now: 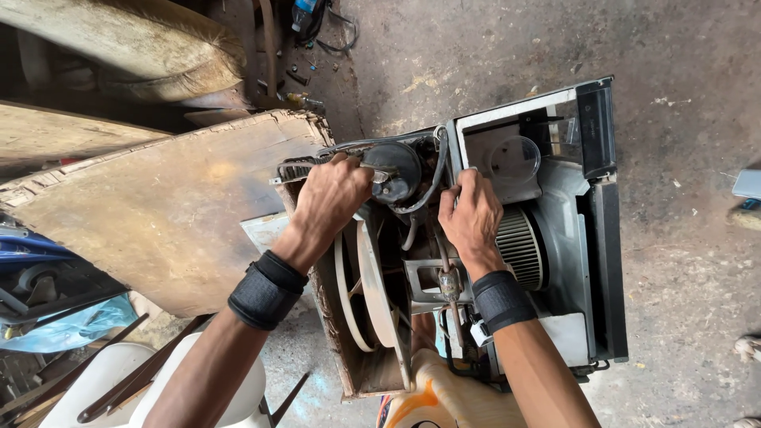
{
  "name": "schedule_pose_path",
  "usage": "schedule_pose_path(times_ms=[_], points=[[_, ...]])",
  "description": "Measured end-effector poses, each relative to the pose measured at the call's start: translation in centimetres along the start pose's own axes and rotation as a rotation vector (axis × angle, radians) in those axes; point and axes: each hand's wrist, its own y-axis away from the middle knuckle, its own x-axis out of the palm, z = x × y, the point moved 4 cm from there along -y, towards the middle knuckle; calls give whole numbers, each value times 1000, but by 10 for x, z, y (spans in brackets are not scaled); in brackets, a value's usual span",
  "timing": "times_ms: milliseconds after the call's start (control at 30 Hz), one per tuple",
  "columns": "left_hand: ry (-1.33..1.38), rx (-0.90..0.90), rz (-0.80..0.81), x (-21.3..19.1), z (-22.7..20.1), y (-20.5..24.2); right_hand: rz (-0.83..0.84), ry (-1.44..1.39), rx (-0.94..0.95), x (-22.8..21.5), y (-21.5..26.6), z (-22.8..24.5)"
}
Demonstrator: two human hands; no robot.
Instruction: Cleaning the internal components of a disassembled window air conditioner unit using a small brush.
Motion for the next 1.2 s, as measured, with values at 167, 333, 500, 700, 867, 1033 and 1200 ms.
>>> schedule_pose_path(times_ms=[167,333,500,700,867,1033,1200], points=[[-183,-10,-60,11,-8,1,-24,-4,2,0,-2,-1],[-192,-12,-74,12,-15,0,-35,-4,-10,1,0,-2],[40,135,-197,8,-14,2,10,1,20,12,6,-10],[164,-37,-44,-39,10,12,8,-8,40,5,2,-4],[178,43,-212,-73,1,12,2,-7,17,3,1,-2],[68,113,-301,-79,-11,-7,25,11,36,5,2,-3],[-62,247,-284,-42,-2,-43,-2,-6,19,2,-2,-2]])
